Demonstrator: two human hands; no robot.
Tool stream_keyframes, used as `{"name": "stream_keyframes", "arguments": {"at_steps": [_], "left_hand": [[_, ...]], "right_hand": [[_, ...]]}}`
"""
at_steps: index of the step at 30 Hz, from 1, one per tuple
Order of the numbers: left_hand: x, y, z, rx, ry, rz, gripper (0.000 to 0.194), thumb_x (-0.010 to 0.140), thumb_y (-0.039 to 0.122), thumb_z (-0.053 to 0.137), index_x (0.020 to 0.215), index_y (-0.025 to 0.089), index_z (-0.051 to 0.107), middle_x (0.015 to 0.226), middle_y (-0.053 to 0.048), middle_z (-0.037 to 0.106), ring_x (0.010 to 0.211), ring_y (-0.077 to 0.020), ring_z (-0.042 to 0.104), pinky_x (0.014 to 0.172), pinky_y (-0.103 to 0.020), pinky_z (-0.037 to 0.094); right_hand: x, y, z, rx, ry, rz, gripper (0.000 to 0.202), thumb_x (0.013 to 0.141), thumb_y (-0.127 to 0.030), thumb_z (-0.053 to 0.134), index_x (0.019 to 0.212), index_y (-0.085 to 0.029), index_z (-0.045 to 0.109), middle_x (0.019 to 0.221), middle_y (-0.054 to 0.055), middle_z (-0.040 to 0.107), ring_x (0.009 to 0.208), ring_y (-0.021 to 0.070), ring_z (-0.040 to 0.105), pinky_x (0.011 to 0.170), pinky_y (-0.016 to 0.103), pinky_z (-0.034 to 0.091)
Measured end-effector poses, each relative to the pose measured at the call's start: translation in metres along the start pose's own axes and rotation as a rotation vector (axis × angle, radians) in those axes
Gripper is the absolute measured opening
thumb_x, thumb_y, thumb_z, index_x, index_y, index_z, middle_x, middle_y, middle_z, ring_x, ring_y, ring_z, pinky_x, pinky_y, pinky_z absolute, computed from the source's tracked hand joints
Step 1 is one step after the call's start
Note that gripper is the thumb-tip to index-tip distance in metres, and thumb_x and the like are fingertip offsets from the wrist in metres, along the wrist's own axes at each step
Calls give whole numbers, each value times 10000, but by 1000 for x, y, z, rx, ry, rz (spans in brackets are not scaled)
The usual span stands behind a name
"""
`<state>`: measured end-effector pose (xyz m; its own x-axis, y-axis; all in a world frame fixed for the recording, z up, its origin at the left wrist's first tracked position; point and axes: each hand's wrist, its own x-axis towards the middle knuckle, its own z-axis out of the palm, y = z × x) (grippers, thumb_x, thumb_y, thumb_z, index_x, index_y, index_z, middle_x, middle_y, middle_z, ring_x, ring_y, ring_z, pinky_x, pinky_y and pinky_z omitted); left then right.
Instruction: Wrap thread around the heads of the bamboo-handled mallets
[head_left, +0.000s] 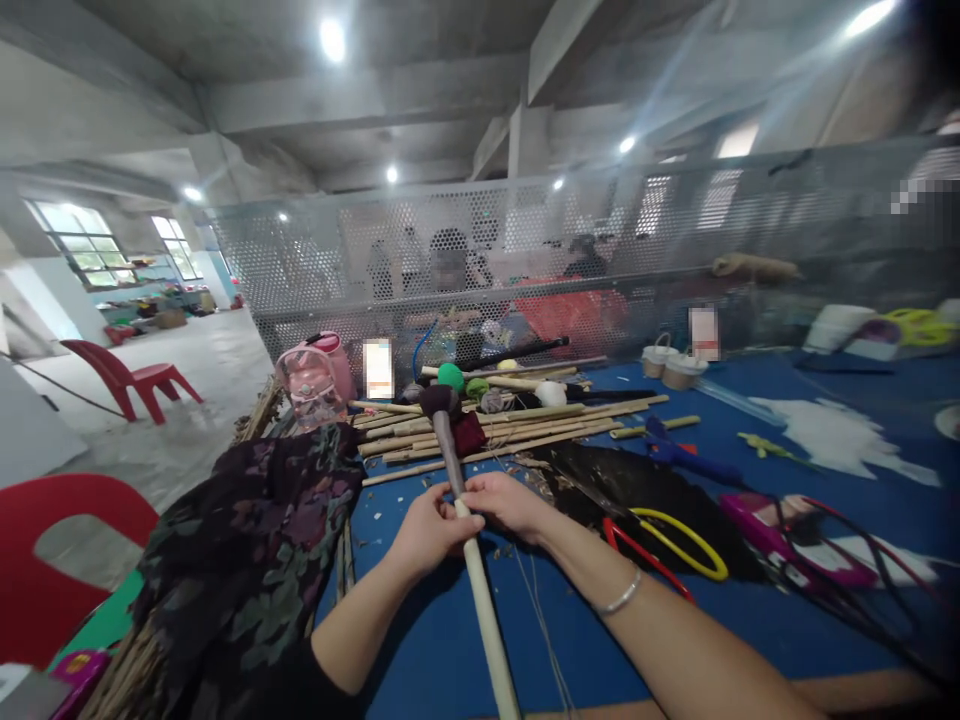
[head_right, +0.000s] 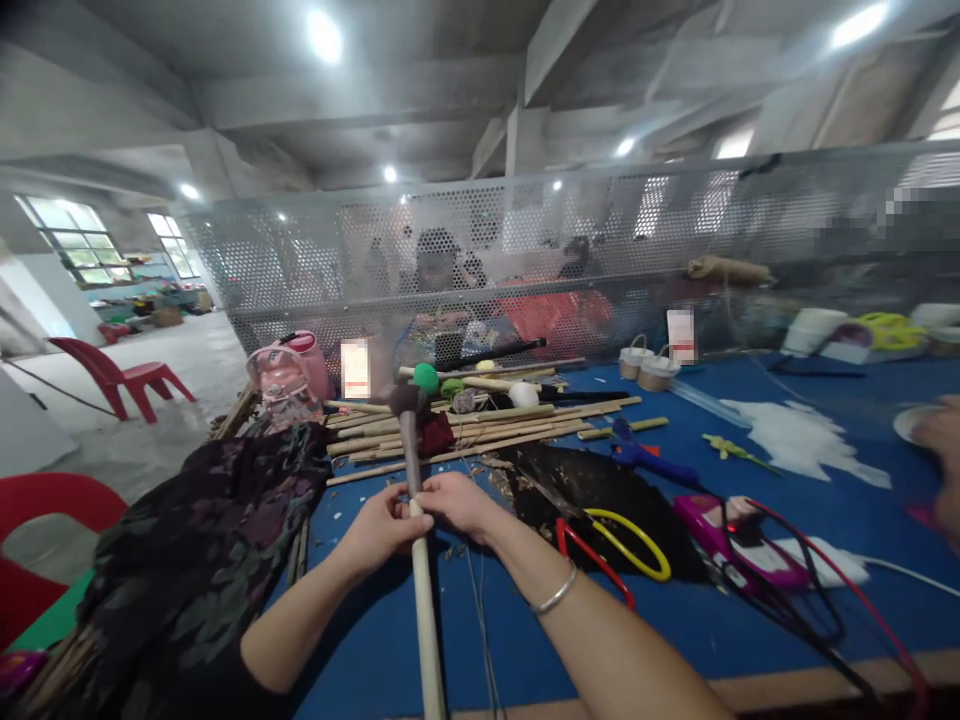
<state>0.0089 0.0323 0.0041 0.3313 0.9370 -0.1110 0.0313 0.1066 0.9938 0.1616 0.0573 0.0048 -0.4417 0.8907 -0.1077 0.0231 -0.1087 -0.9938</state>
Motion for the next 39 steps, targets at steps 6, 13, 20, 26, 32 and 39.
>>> {"name": "stream_keyframes", "arguments": {"at_steps": [6, 13, 20, 26, 32, 39], "left_hand": [[-15, 11, 3, -223, -140, -11, 610, 573, 271, 749, 1119, 144, 507, 672, -23, 592, 619, -140, 590, 595, -256, 456], [5, 13, -3, 94, -201, -85, 452, 571, 292, 748, 945, 101, 580, 568, 0, 549, 475, -84, 488, 488, -216, 390], [14, 14, -14, -9, -275, -92, 466, 539, 282, 772, 920, 95, 580, 624, -20, 573, 527, -96, 539, 554, -237, 439], [9, 5, -13, -96, -313, -121, 444, 583, 256, 729, 967, 118, 553, 733, -60, 607, 645, -144, 597, 597, -263, 464], [7, 5, -5, 63, -64, 17, 423, 523, 298, 779, 840, 84, 599, 509, 34, 488, 422, -62, 443, 465, -219, 389], [-2, 9, -8, -247, -310, -15, 493, 588, 202, 729, 1054, 133, 583, 803, -80, 617, 713, -158, 614, 644, -257, 457]], "right_hand": [[-10, -6, 4, 75, -83, 66, 281, 701, -411, 609, 749, -150, 519, 414, -94, 377, 304, 27, 273, 322, 169, 133], [-6, 3, 5, -80, 68, 78, 222, 693, -334, 612, 699, -127, 531, 378, -85, 380, 262, 19, 213, 288, 187, 97], [-6, 4, -1, -16, -5, 98, 280, 707, -384, 604, 640, -168, 440, 354, -115, 314, 263, 20, 180, 286, 176, 101], [-5, 2, 3, -101, 72, 79, 294, 674, -371, 645, 625, -157, 449, 377, -79, 420, 271, 17, 240, 286, 174, 106], [-7, 4, 3, -92, 94, 96, 338, 651, -424, 661, 616, -169, 442, 328, -126, 260, 266, 15, 153, 283, 174, 78], [-4, 6, 6, -14, 18, 47, 293, 670, -393, 640, 746, -132, 531, 466, -53, 478, 306, 26, 313, 295, 170, 111]]}}
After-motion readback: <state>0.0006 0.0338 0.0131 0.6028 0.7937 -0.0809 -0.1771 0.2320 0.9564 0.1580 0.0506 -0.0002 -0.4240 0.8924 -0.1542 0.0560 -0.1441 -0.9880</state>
